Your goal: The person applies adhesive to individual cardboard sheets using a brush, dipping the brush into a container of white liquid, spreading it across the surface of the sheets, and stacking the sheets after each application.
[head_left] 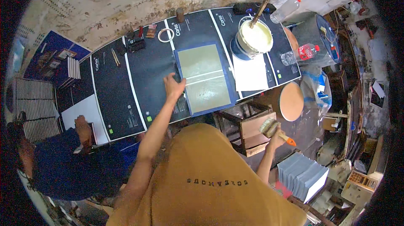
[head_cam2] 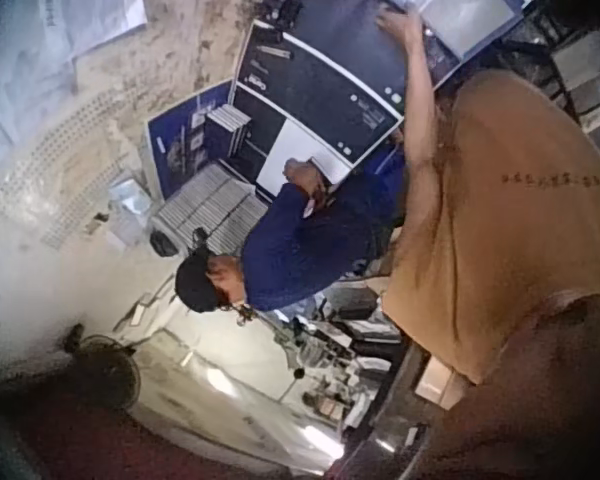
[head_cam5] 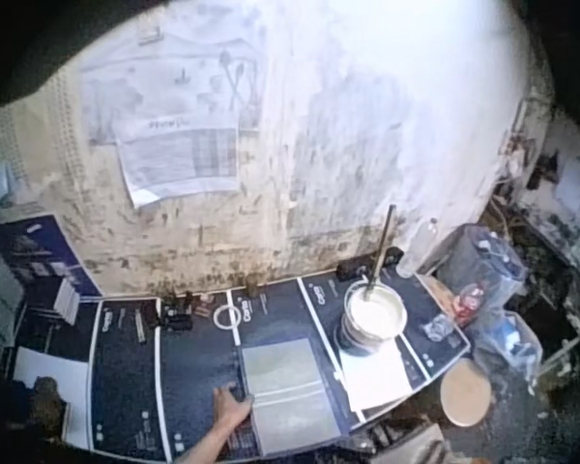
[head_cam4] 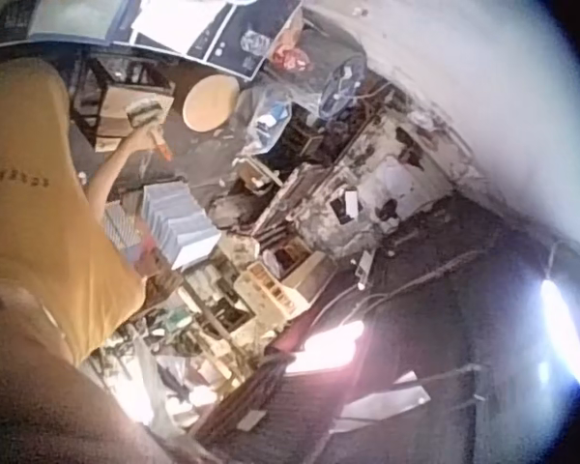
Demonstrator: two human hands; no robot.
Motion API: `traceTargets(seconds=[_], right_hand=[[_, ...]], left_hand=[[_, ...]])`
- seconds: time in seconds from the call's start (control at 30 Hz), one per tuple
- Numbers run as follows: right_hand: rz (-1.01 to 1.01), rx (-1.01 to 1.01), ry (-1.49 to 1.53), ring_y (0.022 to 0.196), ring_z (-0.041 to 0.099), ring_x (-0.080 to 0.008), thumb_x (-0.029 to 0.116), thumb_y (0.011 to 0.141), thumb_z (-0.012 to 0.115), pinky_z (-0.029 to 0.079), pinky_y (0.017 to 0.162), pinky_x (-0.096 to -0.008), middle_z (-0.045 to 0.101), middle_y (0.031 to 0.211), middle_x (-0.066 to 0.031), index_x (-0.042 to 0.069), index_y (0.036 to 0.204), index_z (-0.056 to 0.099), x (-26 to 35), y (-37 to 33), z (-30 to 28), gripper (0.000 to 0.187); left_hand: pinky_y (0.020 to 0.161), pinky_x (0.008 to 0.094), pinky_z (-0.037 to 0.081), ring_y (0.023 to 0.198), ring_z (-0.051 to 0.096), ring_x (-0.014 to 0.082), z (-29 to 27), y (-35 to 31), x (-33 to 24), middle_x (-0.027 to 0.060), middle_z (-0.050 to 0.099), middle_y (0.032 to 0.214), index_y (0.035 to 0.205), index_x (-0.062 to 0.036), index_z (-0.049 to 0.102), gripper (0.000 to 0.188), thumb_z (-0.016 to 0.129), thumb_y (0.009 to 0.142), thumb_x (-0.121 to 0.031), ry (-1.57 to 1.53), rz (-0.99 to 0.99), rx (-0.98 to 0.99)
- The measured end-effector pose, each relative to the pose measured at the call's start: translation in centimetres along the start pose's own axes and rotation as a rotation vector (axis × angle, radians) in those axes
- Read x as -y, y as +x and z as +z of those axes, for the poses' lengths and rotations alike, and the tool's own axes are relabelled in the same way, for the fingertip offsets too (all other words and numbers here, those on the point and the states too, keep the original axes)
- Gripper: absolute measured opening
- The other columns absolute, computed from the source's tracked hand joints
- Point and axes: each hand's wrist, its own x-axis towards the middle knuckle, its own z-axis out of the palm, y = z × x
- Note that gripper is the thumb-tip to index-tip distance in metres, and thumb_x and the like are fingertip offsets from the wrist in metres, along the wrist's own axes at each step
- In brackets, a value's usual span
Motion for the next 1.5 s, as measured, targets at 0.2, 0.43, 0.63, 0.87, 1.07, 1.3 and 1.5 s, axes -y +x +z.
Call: traceTargets(seconds=[0.2,0.43,0.63,0.87,1.07,1.3,1.5], right_hand=[[-0.062,0.105,0.036,0.071,0.053,-0.0115,0.026,0.088,0.075,0.046,0.066,-0.0291,0.058,0.077,-0.0015,0.003,0.078,0.059,-1.3,-2.3,1.7,0.03],[-0.071,0.113,0.076,0.074,0.055,-0.0118,0.026,0.089,0.075,0.047,0.068,-0.03,0.062,0.08,-0.0043,0.001,0.08,0.062,0.5,0.3,4.0,0.03],[-0.224,0.255,0.146,0.073,0.055,-0.012,0.019,0.089,0.073,0.046,0.065,-0.0309,0.064,0.079,-0.0046,-0.001,0.079,0.066,1.1,0.8,6.2,0.023],[-0.301,0.299,0.114,0.062,0.048,-0.0095,0.024,0.091,0.073,0.042,0.057,-0.03,0.057,0.07,-0.0016,0.002,0.072,0.062,-0.3,0.7,6.9,0.031],[-0.269,0.305,0.055,0.071,0.06,-0.015,0.025,0.089,0.076,0.05,0.066,-0.0332,0.069,0.08,-0.0089,-0.003,0.081,0.068,1.4,2.2,5.2,0.03],[0.103,0.435,0.363,0.103,0.064,-0.0198,0.034,0.096,0.065,0.054,0.087,-0.0377,0.066,0.118,-0.0094,0.003,0.121,0.062,-0.3,4.5,6.1,0.04],[0.508,0.608,0.885,0.12,0.057,-0.0212,0.042,0.098,0.059,0.045,0.102,-0.0434,0.062,0.131,-0.0026,0.011,0.135,0.056,8.4,4.7,9.2,0.048]], left_hand=[[0.105,0.0456,0.042,0.124,0.05,0.0406,-1.4,0.6,-3.2,0.0238,0.048,0.129,0.129,0.002,0.05,0.071,0.076,0.071,-0.03,0.075,-0.107,0.061],[0.096,0.0433,0.049,0.112,0.06,0.0387,-2.0,1.4,0.8,0.0232,0.057,0.122,0.122,0.0027,0.058,0.061,0.076,0.072,-0.028,0.044,-0.072,0.023],[0.084,0.037,0.054,0.097,0.07,0.0275,-1.1,2.1,4.3,0.016,0.073,0.107,0.109,-0.0015,0.07,0.042,0.074,0.075,-0.026,-0.315,-0.135,0.225],[0.087,0.035,0.053,0.099,0.069,0.0264,-4.6,1.9,6.9,0.0161,0.072,0.112,0.112,-0.0011,0.07,0.045,0.075,0.075,-0.025,-0.218,-0.225,0.082],[0.085,0.0334,0.054,0.102,0.068,0.0254,-14.7,2.1,19.8,0.0177,0.071,0.113,0.111,0.0034,0.069,0.045,0.074,0.075,-0.023,-0.169,-0.327,0.084],[0.101,0.0664,0.039,0.123,0.055,0.039,-22.0,1.1,21.0,0.0195,0.063,0.123,0.119,-0.0048,0.066,0.047,0.073,0.077,-0.026,0.352,-0.445,-0.257],[0.101,0.0645,0.037,0.125,0.051,0.0386,-13.0,1.5,11.4,0.0196,0.05,0.139,0.134,-0.0027,0.053,0.083,0.082,0.07,-0.047,0.132,0.244,-0.312]])
